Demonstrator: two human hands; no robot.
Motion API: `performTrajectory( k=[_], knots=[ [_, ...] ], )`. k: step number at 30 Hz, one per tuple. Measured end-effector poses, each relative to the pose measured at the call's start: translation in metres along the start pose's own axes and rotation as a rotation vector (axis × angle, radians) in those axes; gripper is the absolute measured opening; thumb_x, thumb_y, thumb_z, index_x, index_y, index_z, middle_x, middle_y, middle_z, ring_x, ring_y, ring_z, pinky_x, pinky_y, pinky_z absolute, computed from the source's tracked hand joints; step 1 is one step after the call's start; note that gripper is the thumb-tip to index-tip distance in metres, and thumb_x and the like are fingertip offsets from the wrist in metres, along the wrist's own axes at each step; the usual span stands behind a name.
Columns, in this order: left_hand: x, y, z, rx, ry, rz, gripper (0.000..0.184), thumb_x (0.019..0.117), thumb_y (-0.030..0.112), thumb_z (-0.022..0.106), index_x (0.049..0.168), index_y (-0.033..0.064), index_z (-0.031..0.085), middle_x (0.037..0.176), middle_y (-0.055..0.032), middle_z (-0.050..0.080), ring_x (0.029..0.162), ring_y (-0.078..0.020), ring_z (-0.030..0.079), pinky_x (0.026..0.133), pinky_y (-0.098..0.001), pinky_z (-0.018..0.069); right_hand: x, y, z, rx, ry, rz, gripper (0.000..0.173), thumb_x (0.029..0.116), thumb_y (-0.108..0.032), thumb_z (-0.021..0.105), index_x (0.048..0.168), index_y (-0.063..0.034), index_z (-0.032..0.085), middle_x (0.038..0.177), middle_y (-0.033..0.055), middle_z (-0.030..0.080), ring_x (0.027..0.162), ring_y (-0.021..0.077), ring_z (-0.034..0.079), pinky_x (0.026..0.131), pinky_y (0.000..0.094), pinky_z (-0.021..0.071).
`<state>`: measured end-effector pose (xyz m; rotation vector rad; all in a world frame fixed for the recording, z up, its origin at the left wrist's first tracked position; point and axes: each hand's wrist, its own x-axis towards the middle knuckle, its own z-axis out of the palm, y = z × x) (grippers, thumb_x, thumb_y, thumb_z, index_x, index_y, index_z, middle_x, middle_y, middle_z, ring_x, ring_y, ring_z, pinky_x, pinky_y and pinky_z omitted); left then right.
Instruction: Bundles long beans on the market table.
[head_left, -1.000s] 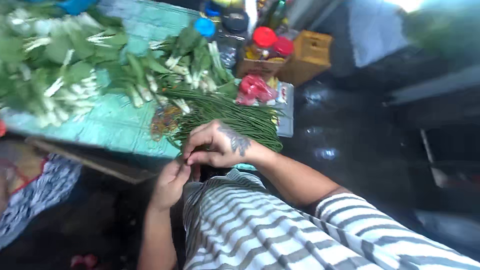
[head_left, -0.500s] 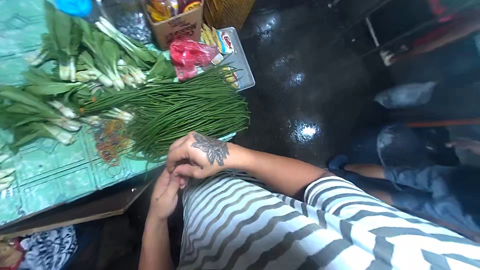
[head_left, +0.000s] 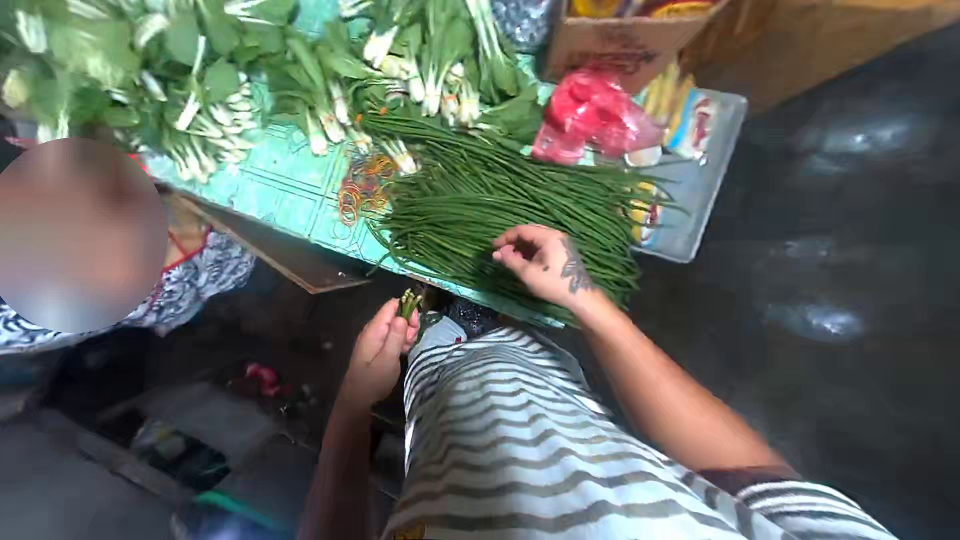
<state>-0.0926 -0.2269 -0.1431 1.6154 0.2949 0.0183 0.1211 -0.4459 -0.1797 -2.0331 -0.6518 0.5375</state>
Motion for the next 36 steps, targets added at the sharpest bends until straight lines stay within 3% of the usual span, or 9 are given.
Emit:
performTrajectory(
  k=[5,11,14,20,24,28,31,34,36],
  knots=[
    [-0.003,-0.015,-0.04,-0.005,0.126,-0.058,0.037,0.1101,0.035,0.033,0.11,0.007,0.057,0.079,0.0047,0.055,0.067,-0.0079,0.054,0.062,-0.0288,0.0507,0.127,-0.028,0.08,-0.097,-0.081,-0.172,0.018,0.0974,-0.021,0.066,0.103,-0.0072,0.076,0.102,0.0114,0.073,0.096,0.0254,0.071,0.09,0.05,0.0575],
    [0.007,-0.04,-0.111,-0.106,0.1,-0.021,0.038,0.1108,0.04,0.039,0.112,0.007,0.058,0.084,0.0053,0.056,0.071,-0.0044,0.054,0.064,-0.0232,0.0497,0.25,-0.043,0.15,-0.624,0.072,0.236,0.04,0.0963,-0.042,0.062,0.118,-0.0091,0.072,0.13,0.0219,0.063,0.122,0.0426,0.06,0.094,0.063,0.0519],
    [0.012,-0.065,-0.153,-0.178,0.138,-0.026,0.039,0.111,0.04,0.037,0.114,0.007,0.058,0.084,0.0057,0.056,0.07,-0.0043,0.054,0.063,-0.023,0.0495,0.253,-0.052,0.165,-0.688,0.064,0.224,0.036,0.0961,-0.035,0.062,0.117,-0.0076,0.072,0.127,0.023,0.063,0.122,0.0431,0.059,0.095,0.0621,0.0514],
    [0.035,-0.099,-0.207,-0.421,0.031,-0.073,0.033,0.1107,0.037,0.04,0.115,0.0087,0.058,0.083,0.0075,0.054,0.068,-0.0036,0.052,0.062,-0.0226,0.0477,0.204,-0.058,0.247,-0.63,-0.149,-0.292,0.018,0.0925,-0.022,0.068,0.106,-0.0127,0.076,0.117,0.015,0.068,0.112,0.0375,0.063,0.089,0.0581,0.054],
    [0.046,-0.104,-0.218,-0.426,-0.04,-0.076,0.029,0.1109,0.03,0.038,0.113,0.0078,0.058,0.082,0.0068,0.054,0.068,-0.0041,0.052,0.062,-0.0227,0.0473,0.209,-0.031,0.286,-0.629,-0.181,-0.381,0.019,0.0975,-0.019,0.063,0.11,-0.0154,0.076,0.117,0.0104,0.069,0.111,0.0331,0.065,0.091,0.0533,0.0551],
    [0.045,-0.107,-0.228,-0.422,-0.038,-0.09,0.03,0.1109,0.03,0.039,0.112,0.0076,0.058,0.081,0.0071,0.054,0.068,-0.0036,0.051,0.062,-0.0222,0.0468,0.224,-0.027,0.284,-0.54,-0.144,-0.32,0.013,0.0967,-0.014,0.064,0.1,-0.0108,0.076,0.111,0.0134,0.071,0.11,0.0353,0.066,0.094,0.0537,0.0553],
    [0.044,-0.113,-0.234,-0.453,-0.023,-0.107,0.029,0.111,0.029,0.038,0.111,0.0079,0.058,0.08,0.007,0.053,0.068,-0.0038,0.051,0.063,-0.0224,0.0473,0.229,-0.045,0.26,-0.241,-0.029,-0.136,0.009,0.0922,-0.016,0.073,0.094,-0.0089,0.078,0.105,0.0111,0.072,0.105,0.0264,0.068,0.094,0.0479,0.0565],
    [0.049,-0.115,-0.236,-0.489,-0.009,-0.107,0.028,0.1112,0.028,0.038,0.109,0.009,0.058,0.079,0.0069,0.053,0.067,-0.0042,0.052,0.063,-0.0228,0.0479,0.231,-0.058,0.236,0.081,0.055,0.062,0.011,0.0927,-0.012,0.073,0.1,-0.0049,0.075,0.1,0.0064,0.074,0.092,0.0149,0.071,0.085,0.0375,0.0593],
    [0.057,-0.111,-0.233,-0.509,-0.038,-0.092,0.026,0.1111,0.026,0.038,0.109,0.0093,0.058,0.08,0.0068,0.053,0.067,-0.0041,0.052,0.063,-0.0223,0.0475,0.23,-0.064,0.221,0.278,0.118,0.116,0.023,0.0935,-0.006,0.069,0.115,0.0001,0.064,0.094,0.0081,0.072,0.084,0.0156,0.07,0.081,0.0365,0.0602]
  ],
)
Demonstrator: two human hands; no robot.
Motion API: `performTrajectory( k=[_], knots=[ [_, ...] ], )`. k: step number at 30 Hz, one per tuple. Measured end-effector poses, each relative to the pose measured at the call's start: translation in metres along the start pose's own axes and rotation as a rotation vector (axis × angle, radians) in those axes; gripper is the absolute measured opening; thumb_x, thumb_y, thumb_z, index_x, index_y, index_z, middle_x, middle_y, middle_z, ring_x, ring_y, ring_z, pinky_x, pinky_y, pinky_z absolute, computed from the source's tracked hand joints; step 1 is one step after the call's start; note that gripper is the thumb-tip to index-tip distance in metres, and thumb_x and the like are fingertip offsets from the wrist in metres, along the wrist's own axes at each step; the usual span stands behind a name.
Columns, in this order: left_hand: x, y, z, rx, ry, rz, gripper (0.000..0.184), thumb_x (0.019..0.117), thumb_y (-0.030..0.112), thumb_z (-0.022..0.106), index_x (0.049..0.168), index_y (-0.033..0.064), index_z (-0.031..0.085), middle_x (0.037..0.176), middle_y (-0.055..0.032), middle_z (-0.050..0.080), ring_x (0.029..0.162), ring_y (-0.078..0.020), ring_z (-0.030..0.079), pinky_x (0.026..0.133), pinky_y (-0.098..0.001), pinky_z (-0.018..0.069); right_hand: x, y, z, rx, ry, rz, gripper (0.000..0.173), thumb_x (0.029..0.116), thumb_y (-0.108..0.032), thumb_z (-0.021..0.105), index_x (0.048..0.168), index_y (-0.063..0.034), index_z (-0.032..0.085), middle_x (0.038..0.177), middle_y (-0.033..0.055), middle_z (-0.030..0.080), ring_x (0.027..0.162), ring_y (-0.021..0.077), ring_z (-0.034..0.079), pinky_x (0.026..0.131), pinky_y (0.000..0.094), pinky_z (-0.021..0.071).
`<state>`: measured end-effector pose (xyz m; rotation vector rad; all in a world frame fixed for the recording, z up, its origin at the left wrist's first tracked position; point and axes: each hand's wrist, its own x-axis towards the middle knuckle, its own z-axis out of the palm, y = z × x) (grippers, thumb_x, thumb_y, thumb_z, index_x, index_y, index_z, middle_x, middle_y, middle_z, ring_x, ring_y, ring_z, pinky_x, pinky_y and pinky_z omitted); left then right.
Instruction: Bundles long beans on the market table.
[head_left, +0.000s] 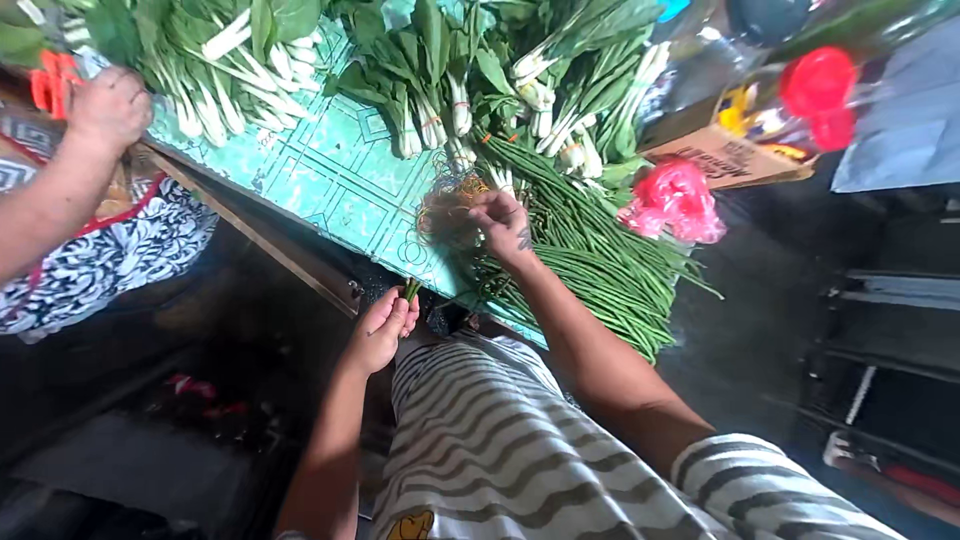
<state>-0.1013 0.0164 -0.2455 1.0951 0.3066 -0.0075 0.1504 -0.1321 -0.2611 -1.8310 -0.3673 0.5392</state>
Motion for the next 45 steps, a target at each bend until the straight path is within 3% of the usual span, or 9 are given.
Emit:
performTrajectory(
  k=[7,14,18,22,26,30,33,39,45],
  knots=[
    [0.028,0.012,0.027,0.09,-0.109,0.013,0.027,0.111,0.025,0.037,0.109,0.0089,0.059,0.078,0.0066,0.053,0.066,-0.0044,0.052,0.063,-0.0228,0.0479,-0.011,-0.042,-0.041,0.296,0.052,-0.085,0.037,0.0953,-0.002,0.065,0.13,-0.0027,0.051,0.092,0.0073,0.073,0.086,0.0164,0.072,0.085,0.0368,0.0598],
    [0.03,0.01,0.075,0.168,-0.067,0.017,0.026,0.1098,0.02,0.036,0.107,0.0094,0.059,0.077,0.0064,0.052,0.066,-0.005,0.051,0.064,-0.0236,0.0479,0.025,-0.042,-0.046,-0.512,-0.148,-0.152,0.032,0.1015,-0.025,0.061,0.13,-0.0116,0.065,0.107,0.0106,0.075,0.098,0.0271,0.073,0.091,0.056,0.0575],
    [0.015,0.008,0.108,0.193,0.009,0.074,0.026,0.1103,0.02,0.036,0.108,0.0079,0.059,0.077,0.0064,0.052,0.066,-0.0046,0.051,0.063,-0.0234,0.0474,0.007,-0.061,-0.058,0.058,-0.109,-0.263,0.032,0.0973,-0.015,0.066,0.126,-0.0016,0.061,0.092,0.009,0.072,0.082,0.0195,0.071,0.079,0.0422,0.0615],
    [0.004,0.0,0.142,0.213,0.015,0.097,0.026,0.1105,0.022,0.036,0.107,0.0089,0.058,0.077,0.0071,0.051,0.065,-0.0035,0.049,0.062,-0.0222,0.045,-0.054,-0.083,-0.105,0.843,-0.238,-0.184,0.018,0.1047,-0.015,0.051,0.12,-0.0131,0.06,0.103,0.0058,0.071,0.103,0.0217,0.068,0.101,0.0453,0.0532],
    [-0.004,-0.009,0.177,0.221,0.015,0.071,0.025,0.1102,0.021,0.037,0.106,0.009,0.058,0.076,0.0073,0.051,0.066,-0.0036,0.049,0.063,-0.0224,0.0454,-0.118,-0.099,-0.184,0.95,-0.235,-0.291,0.026,0.1027,-0.009,0.04,0.121,-0.0197,0.056,0.106,0.0038,0.069,0.107,0.0251,0.068,0.105,0.0543,0.0508],
    [0.002,-0.017,0.217,0.244,-0.025,0.043,0.026,0.1099,0.02,0.037,0.106,0.0084,0.059,0.076,0.0069,0.052,0.065,-0.004,0.05,0.063,-0.0223,0.0466,-0.146,-0.094,-0.252,0.906,-0.142,-0.577,0.042,0.0894,0.012,0.045,0.116,-0.0195,0.055,0.104,0.0076,0.072,0.086,0.0269,0.072,0.087,0.0559,0.06],
    [0.01,-0.021,0.248,0.275,-0.096,0.041,0.026,0.1098,0.02,0.035,0.105,0.0086,0.058,0.074,0.0057,0.051,0.065,-0.0056,0.05,0.064,-0.0238,0.0468,-0.171,-0.063,-0.276,0.648,-0.026,-0.605,0.032,0.0908,0.001,0.07,0.111,-0.0184,0.054,0.11,0.0095,0.074,0.076,0.0241,0.074,0.062,0.0386,0.0649],
    [0.025,-0.015,0.304,0.492,-0.26,0.022,0.029,0.1108,0.021,0.036,0.108,0.0074,0.061,0.077,0.0042,0.053,0.066,-0.0065,0.051,0.063,-0.024,0.0469,-0.214,-0.019,-0.28,0.228,-0.076,-0.528,0.066,0.0771,-0.041,0.087,0.117,-0.0085,0.046,0.12,0.0128,0.07,0.111,0.0289,0.071,0.095,0.0469,0.0607],
    [0.036,-0.012,0.339,0.486,-0.359,0.064,0.028,0.11,0.02,0.038,0.115,0.0064,0.062,0.078,0.0025,0.058,0.066,-0.0059,0.054,0.064,-0.0242,0.0495,-0.23,-0.028,-0.287,-0.097,-0.189,-0.426,0.056,0.0752,-0.023,0.088,0.115,-0.0096,0.052,0.093,0.0002,0.071,0.081,0.0111,0.072,0.073,0.0346,0.0642]
  ],
)
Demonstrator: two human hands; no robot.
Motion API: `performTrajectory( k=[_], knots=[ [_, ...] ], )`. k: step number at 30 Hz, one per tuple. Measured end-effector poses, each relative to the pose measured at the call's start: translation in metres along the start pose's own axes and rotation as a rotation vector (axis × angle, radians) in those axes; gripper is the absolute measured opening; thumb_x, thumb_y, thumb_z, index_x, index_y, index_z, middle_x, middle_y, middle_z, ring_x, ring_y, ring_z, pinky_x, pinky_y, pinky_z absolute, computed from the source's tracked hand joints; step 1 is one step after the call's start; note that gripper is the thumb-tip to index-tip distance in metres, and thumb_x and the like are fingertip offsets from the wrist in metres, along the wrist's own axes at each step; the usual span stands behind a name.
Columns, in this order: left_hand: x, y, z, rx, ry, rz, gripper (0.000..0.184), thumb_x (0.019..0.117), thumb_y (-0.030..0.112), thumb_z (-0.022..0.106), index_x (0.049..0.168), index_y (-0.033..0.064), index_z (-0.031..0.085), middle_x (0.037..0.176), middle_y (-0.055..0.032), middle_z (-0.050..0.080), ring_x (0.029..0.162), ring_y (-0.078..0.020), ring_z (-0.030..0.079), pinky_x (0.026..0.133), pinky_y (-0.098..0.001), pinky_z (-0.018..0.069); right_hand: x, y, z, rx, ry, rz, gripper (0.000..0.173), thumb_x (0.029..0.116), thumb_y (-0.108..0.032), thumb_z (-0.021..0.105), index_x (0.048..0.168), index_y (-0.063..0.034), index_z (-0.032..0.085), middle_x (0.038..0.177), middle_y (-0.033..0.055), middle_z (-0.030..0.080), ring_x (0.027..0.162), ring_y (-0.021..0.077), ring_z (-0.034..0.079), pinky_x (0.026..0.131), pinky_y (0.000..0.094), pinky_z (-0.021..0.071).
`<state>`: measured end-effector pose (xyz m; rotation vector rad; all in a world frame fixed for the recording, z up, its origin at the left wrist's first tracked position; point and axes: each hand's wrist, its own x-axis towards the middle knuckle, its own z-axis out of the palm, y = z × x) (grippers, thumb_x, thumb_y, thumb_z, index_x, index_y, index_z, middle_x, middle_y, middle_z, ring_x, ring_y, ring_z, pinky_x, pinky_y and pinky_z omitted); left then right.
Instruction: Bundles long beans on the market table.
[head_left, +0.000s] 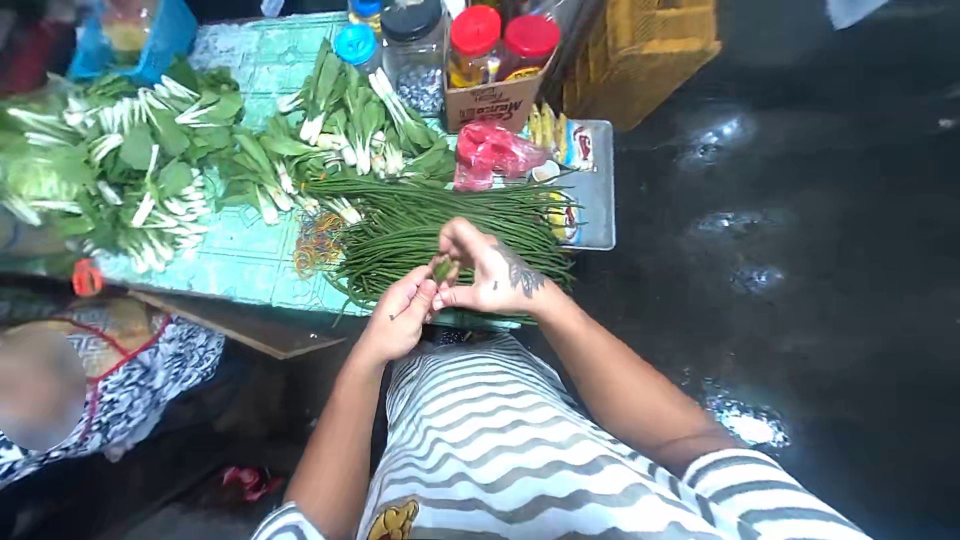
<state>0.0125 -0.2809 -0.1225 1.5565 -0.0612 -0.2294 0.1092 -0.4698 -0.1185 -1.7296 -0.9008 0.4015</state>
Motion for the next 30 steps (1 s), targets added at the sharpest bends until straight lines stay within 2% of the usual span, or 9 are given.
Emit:
performTrajectory(
  k=[3,5,8,12,17,19,22,27,30],
  knots=[
    [0.005,-0.001,0.006,-0.223,0.249,0.001,0.027,0.1103,0.018,0.035,0.109,0.007,0.06,0.077,0.0004,0.055,0.066,-0.0095,0.055,0.066,-0.0279,0.0521,-0.029,0.02,0.002,0.245,0.063,0.01,0.04,0.0822,-0.026,0.085,0.108,-0.0099,0.058,0.083,0.0016,0.071,0.074,0.0146,0.07,0.07,0.0353,0.0622],
    [0.004,-0.006,0.012,-0.299,0.385,-0.023,0.025,0.1103,0.017,0.036,0.108,0.0059,0.059,0.077,-0.0008,0.056,0.065,-0.0106,0.055,0.066,-0.0288,0.0529,-0.047,0.03,0.006,0.568,-0.02,-0.143,0.02,0.0932,-0.026,0.075,0.099,-0.0079,0.07,0.087,0.0034,0.073,0.085,0.0169,0.072,0.087,0.0422,0.0605],
    [-0.002,-0.01,0.025,-0.44,0.466,-0.027,0.022,0.1105,0.016,0.037,0.11,0.0061,0.057,0.082,-0.0023,0.058,0.068,-0.0114,0.058,0.068,-0.0292,0.0551,-0.054,0.036,0.025,1.031,0.0,-0.27,0.019,0.0997,-0.034,0.067,0.102,-0.0189,0.078,0.114,0.0059,0.076,0.12,0.0287,0.067,0.112,0.0548,0.0473],
    [-0.005,-0.014,0.032,-0.547,0.373,0.125,0.018,0.1096,0.017,0.04,0.116,0.0079,0.054,0.088,-0.0038,0.059,0.077,-0.014,0.061,0.077,-0.0331,0.0553,-0.042,0.035,0.055,1.557,0.245,-0.052,0.035,0.0999,-0.048,0.06,0.109,-0.0191,0.078,0.132,0.0097,0.068,0.126,0.028,0.062,0.107,0.0488,0.0487],
    [-0.009,-0.008,0.02,-0.085,0.231,0.209,0.03,0.1086,0.011,0.039,0.125,-0.0011,0.061,0.101,-0.0074,0.066,0.089,-0.0143,0.064,0.084,-0.0331,0.0556,-0.01,0.017,0.039,1.228,0.096,-0.001,0.061,0.1011,-0.061,0.047,0.136,-0.0135,0.064,0.136,0.0099,0.065,0.112,0.019,0.066,0.092,0.0365,0.0556],
    [-0.011,-0.005,0.013,0.193,0.219,0.214,0.027,0.107,0.012,0.046,0.119,-0.0006,0.067,0.103,-0.0068,0.069,0.09,-0.0134,0.066,0.083,-0.0332,0.0579,0.006,0.002,0.021,0.708,0.115,-0.115,0.033,0.0972,-0.029,0.062,0.117,-0.0041,0.072,0.115,0.0103,0.074,0.103,0.0157,0.069,0.089,0.033,0.057],
    [-0.014,-0.005,0.014,0.233,0.319,0.136,0.023,0.1042,0.013,0.049,0.11,0.0034,0.069,0.094,-0.0037,0.07,0.082,-0.0111,0.067,0.076,-0.0322,0.0592,0.01,-0.018,0.005,-0.027,0.087,-0.376,0.019,0.081,-0.04,0.08,0.079,-0.0212,0.08,0.08,-0.0117,0.073,0.085,0.0084,0.06,0.083,0.0371,0.0474],
    [-0.016,-0.002,0.008,-0.639,0.222,0.109,0.024,0.109,0.02,0.042,0.114,0.0069,0.061,0.088,-0.0048,0.063,0.079,-0.0152,0.063,0.078,-0.0353,0.056,-0.017,0.017,0.045,1.031,0.056,-0.385,0.028,0.1005,-0.038,0.064,0.098,-0.0144,0.079,0.103,0.005,0.075,0.1,0.0172,0.069,0.092,0.0372,0.0549],
    [-0.021,-0.008,0.0,-0.447,0.128,0.192,0.022,0.1069,0.019,0.052,0.119,0.0062,0.064,0.098,-0.0058,0.068,0.087,-0.014,0.065,0.082,-0.0341,0.0561,-0.014,0.003,0.065,1.305,0.167,-0.048,0.044,0.1,-0.052,0.059,0.124,-0.0187,0.073,0.123,0.0073,0.07,0.093,0.0153,0.068,0.079,0.0339,0.0585]
  ],
)
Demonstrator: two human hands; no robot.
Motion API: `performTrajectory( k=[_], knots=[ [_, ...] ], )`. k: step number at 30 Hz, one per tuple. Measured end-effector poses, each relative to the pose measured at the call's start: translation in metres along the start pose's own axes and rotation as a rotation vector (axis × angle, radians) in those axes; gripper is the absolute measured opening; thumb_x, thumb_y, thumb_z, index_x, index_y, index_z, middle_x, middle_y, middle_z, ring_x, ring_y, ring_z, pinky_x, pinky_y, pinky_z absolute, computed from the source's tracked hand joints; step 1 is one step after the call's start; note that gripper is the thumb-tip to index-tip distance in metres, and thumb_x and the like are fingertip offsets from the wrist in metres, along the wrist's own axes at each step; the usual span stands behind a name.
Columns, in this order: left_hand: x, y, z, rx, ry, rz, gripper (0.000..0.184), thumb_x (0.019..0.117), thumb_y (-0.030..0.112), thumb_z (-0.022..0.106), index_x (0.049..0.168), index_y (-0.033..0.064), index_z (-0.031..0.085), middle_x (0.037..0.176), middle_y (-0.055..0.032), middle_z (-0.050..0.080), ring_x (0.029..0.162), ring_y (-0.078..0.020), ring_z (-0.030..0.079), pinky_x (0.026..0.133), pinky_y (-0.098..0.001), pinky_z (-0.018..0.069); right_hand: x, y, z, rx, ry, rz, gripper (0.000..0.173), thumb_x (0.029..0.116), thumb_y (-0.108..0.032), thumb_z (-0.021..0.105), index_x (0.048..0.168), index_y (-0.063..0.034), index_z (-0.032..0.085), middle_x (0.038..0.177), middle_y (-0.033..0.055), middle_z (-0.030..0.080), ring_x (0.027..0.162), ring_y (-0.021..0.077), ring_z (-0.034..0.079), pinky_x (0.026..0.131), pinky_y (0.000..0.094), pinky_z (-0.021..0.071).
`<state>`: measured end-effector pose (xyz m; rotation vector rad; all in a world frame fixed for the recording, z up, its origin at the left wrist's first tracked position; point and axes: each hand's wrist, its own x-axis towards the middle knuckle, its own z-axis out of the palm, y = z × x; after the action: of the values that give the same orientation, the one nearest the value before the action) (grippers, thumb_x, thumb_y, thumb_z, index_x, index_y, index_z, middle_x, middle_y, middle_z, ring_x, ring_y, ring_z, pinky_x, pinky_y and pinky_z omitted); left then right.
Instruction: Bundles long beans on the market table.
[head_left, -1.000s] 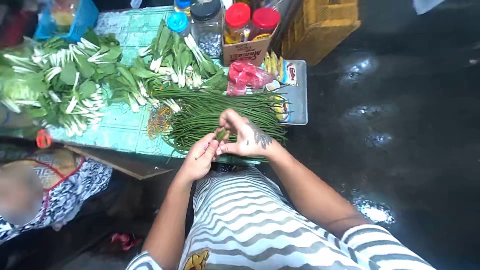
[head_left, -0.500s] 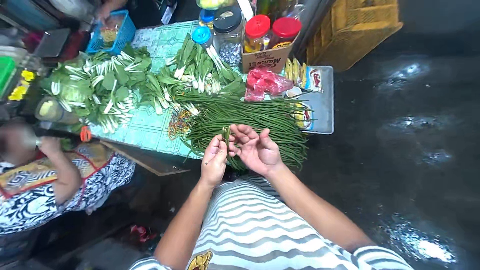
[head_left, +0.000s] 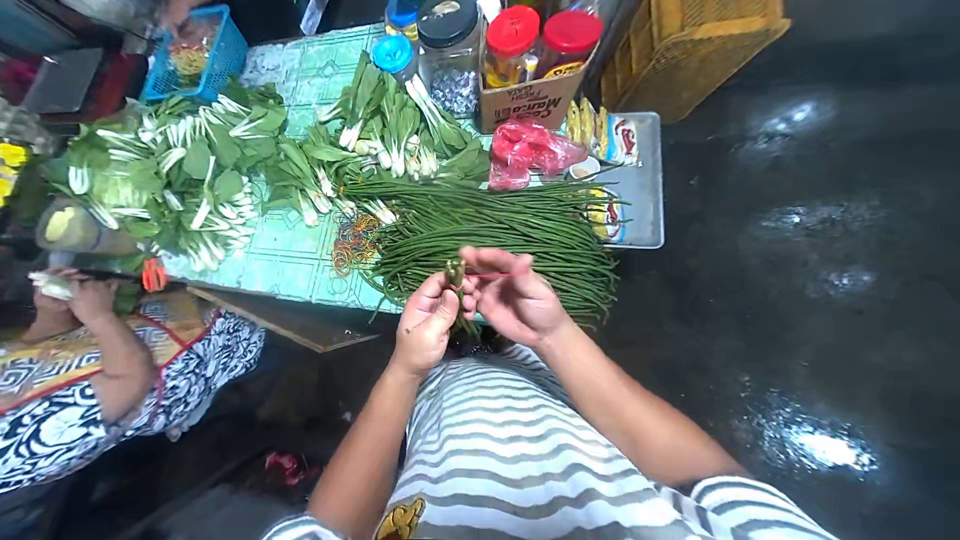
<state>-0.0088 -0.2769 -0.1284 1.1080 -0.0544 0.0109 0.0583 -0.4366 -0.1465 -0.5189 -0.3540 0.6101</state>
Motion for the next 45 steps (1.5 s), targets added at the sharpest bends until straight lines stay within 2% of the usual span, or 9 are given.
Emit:
performTrajectory(
  k=[4,8,11,19,25,29,33,38,45],
  knots=[
    [0.009,0.022,-0.028,0.66,-0.077,0.109,0.022,0.1061,0.014,0.052,0.11,0.0015,0.069,0.099,-0.0049,0.071,0.088,-0.0118,0.068,0.081,-0.0323,0.059,0.029,-0.011,0.03,-0.631,0.084,-0.138,0.026,0.0873,-0.018,0.078,0.108,-0.0034,0.073,0.109,0.0116,0.075,0.095,0.0177,0.071,0.083,0.0344,0.0603],
    [0.009,0.042,-0.054,1.074,-0.086,0.138,0.023,0.1042,0.022,0.052,0.104,0.0101,0.072,0.095,-0.0001,0.068,0.087,-0.0085,0.066,0.078,-0.0314,0.0591,0.04,-0.002,0.048,-1.302,0.085,-0.272,0.017,0.0779,-0.029,0.087,0.088,-0.0178,0.078,0.097,-0.0082,0.075,0.106,0.0133,0.064,0.096,0.0385,0.0508],
    [0.009,0.048,-0.072,0.893,-0.005,0.024,0.024,0.1046,0.017,0.051,0.115,0.0077,0.07,0.1,-0.0009,0.071,0.089,-0.0087,0.068,0.081,-0.0314,0.0598,0.041,0.03,0.046,-1.541,0.007,-0.447,0.019,0.0865,-0.042,0.079,0.08,-0.0244,0.079,0.115,-0.0043,0.072,0.118,0.0201,0.056,0.103,0.0474,0.0414],
    [0.0,0.052,-0.111,-0.334,0.062,-0.489,0.023,0.1087,0.009,0.039,0.117,0.0029,0.059,0.096,-0.0051,0.066,0.086,-0.0128,0.065,0.081,-0.0318,0.0574,0.053,0.113,0.053,-0.822,0.114,-0.343,0.018,0.0911,-0.037,0.078,0.089,-0.019,0.079,0.143,0.0048,0.054,0.125,0.0144,0.053,0.102,0.0318,0.0487],
    [-0.008,0.056,-0.152,0.254,-0.093,-0.253,0.021,0.1024,0.003,0.053,0.114,-0.0015,0.07,0.099,-0.0074,0.073,0.089,-0.0119,0.07,0.086,-0.0324,0.0591,0.077,0.084,0.08,-1.56,-0.132,-0.157,0.031,0.0918,-0.05,0.072,0.078,-0.0232,0.077,0.137,0.0082,0.059,0.138,0.0282,0.043,0.112,0.0525,0.0382],
    [-0.004,0.066,-0.166,-0.266,0.027,-0.336,0.02,0.1061,0.007,0.045,0.116,0.0018,0.062,0.098,-0.0083,0.066,0.087,-0.0163,0.065,0.084,-0.0352,0.0571,0.076,0.106,0.073,-0.962,-0.006,-0.248,0.018,0.093,-0.038,0.075,0.089,-0.0204,0.078,0.146,0.0073,0.055,0.141,0.0264,0.044,0.115,0.045,0.0425],
    [-0.011,0.059,-0.169,-0.185,-0.052,-0.095,0.023,0.1027,0.002,0.053,0.122,0.0012,0.065,0.107,-0.0084,0.07,0.094,-0.0157,0.068,0.087,-0.0357,0.0583,0.089,0.132,0.076,-0.257,0.211,0.01,0.027,0.0969,-0.046,0.068,0.105,-0.0223,0.077,0.149,0.0054,0.056,0.097,0.013,0.067,0.074,0.0299,0.0564],
    [-0.005,0.064,-0.177,0.378,-0.055,0.133,0.021,0.1024,0.007,0.058,0.118,0.0001,0.07,0.108,-0.0101,0.07,0.095,-0.0196,0.069,0.083,-0.0386,0.0619,0.097,0.117,0.089,-0.214,0.297,0.112,0.037,0.0998,-0.042,0.065,0.116,-0.0103,0.075,0.155,0.0096,0.051,0.131,0.0233,0.058,0.104,0.0416,0.0519],
    [0.005,0.062,-0.149,0.752,0.006,0.25,0.022,0.1036,0.013,0.058,0.119,0.0065,0.072,0.104,-0.0036,0.069,0.093,-0.0105,0.068,0.084,-0.0322,0.0611,0.09,0.084,0.072,-0.665,0.251,-0.016,0.03,0.081,-0.023,0.087,0.106,-0.0084,0.079,0.154,0.0095,0.049,0.13,0.0208,0.056,0.099,0.0371,0.0564]
  ],
)
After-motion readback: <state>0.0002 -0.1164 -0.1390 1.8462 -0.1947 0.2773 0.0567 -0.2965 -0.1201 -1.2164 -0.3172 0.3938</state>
